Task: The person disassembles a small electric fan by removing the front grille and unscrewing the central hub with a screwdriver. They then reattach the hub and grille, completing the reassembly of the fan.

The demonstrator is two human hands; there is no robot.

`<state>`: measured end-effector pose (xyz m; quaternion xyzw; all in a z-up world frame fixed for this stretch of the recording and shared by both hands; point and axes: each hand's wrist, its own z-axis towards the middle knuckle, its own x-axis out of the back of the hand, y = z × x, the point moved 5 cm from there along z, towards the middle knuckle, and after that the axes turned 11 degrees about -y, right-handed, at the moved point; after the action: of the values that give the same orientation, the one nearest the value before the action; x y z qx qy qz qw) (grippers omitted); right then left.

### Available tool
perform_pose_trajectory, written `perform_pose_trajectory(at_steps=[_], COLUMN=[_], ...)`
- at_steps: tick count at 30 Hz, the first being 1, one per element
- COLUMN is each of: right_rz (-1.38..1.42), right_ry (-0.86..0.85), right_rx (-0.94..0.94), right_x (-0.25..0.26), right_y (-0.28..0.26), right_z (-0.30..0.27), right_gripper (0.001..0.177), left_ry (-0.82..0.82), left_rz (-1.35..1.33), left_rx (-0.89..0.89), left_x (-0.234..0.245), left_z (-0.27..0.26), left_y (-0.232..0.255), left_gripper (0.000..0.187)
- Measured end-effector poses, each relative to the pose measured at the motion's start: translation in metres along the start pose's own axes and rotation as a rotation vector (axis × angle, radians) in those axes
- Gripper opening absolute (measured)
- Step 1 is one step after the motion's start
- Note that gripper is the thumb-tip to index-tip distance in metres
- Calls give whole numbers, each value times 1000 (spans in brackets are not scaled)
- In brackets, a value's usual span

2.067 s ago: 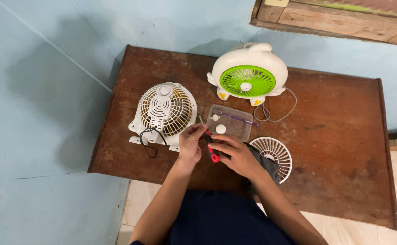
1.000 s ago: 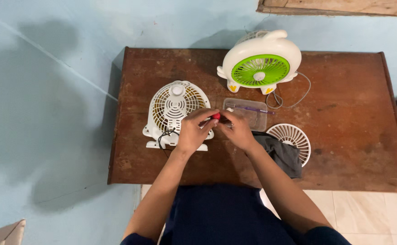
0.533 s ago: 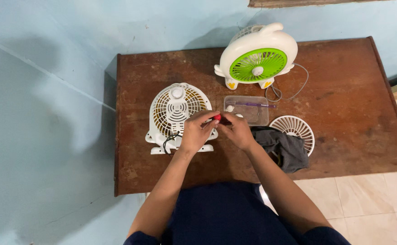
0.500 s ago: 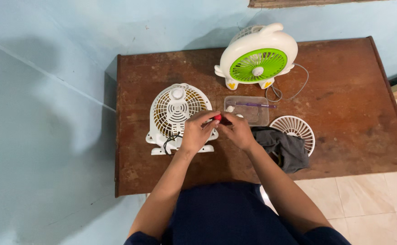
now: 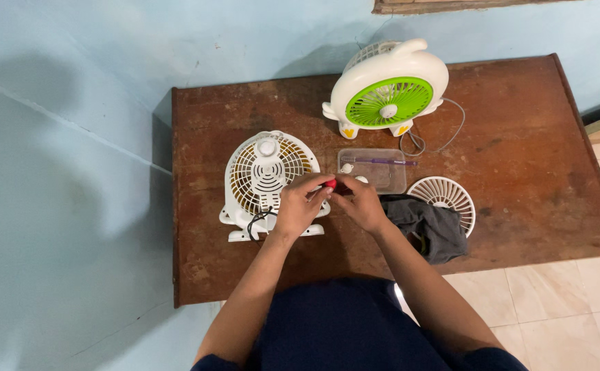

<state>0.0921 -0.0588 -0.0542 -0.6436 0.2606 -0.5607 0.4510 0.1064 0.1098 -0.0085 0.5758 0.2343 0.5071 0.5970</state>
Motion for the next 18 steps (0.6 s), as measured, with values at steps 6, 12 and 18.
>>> perform_pose_trajectory(at_steps=[6,12,18], right_rz=[13,-5,-143], right_ry=[-124,-60,28], right_rx=[-88,-115,-53], right_x=[-8,-13,-17], right_y=[20,29,19], right_z=[-2,-5,-3], right_gripper=[32,29,33], left_ry=[-116,-145,-110], left_rz=[93,69,12], left_rx=[-20,-12,-145], left_x=[1,1,-1], left_z=[2,2,4], left_y=[3,0,0], left_gripper=[25,29,31])
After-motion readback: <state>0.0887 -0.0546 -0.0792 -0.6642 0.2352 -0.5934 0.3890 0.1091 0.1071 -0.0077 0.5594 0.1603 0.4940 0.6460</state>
